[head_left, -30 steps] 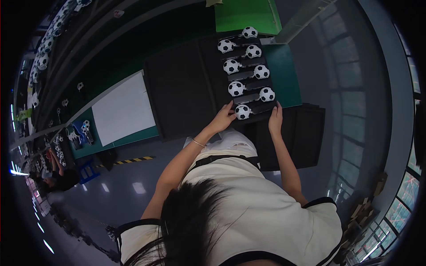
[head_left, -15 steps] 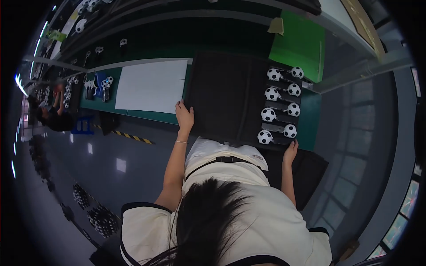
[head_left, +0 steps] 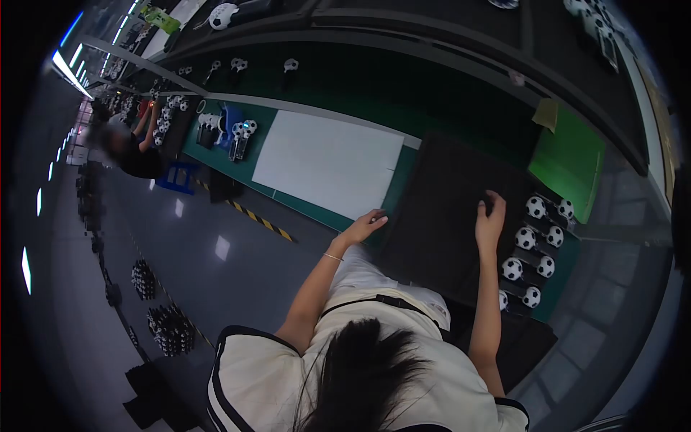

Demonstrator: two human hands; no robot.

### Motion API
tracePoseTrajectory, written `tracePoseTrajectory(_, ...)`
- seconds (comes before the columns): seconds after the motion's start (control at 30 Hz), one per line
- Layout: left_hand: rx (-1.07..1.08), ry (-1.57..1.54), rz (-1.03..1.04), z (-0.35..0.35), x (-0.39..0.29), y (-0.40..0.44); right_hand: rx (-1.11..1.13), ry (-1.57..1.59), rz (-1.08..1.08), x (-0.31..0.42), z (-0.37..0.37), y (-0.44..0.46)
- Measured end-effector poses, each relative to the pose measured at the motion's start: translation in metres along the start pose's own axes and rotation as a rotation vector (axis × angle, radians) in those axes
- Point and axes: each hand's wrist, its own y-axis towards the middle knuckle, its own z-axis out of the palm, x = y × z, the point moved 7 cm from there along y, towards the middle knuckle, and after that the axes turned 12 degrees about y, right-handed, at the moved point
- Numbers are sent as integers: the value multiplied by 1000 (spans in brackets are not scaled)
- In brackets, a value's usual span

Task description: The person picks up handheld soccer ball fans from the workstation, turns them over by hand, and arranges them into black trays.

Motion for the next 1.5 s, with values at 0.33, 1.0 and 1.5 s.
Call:
tracePoseTrajectory(0.33, -217, -25, 55, -272, 154, 100, -144, -877, -9, -10, 205, -22)
tracePoseTrajectory(1.0, -368, -427, 177, -543, 192, 138, 236, -110, -96, 189, 558, 118)
tracePoseTrajectory(1.5, -371, 471, -119, -681, 346, 360, 292, -9, 154, 111, 650, 173)
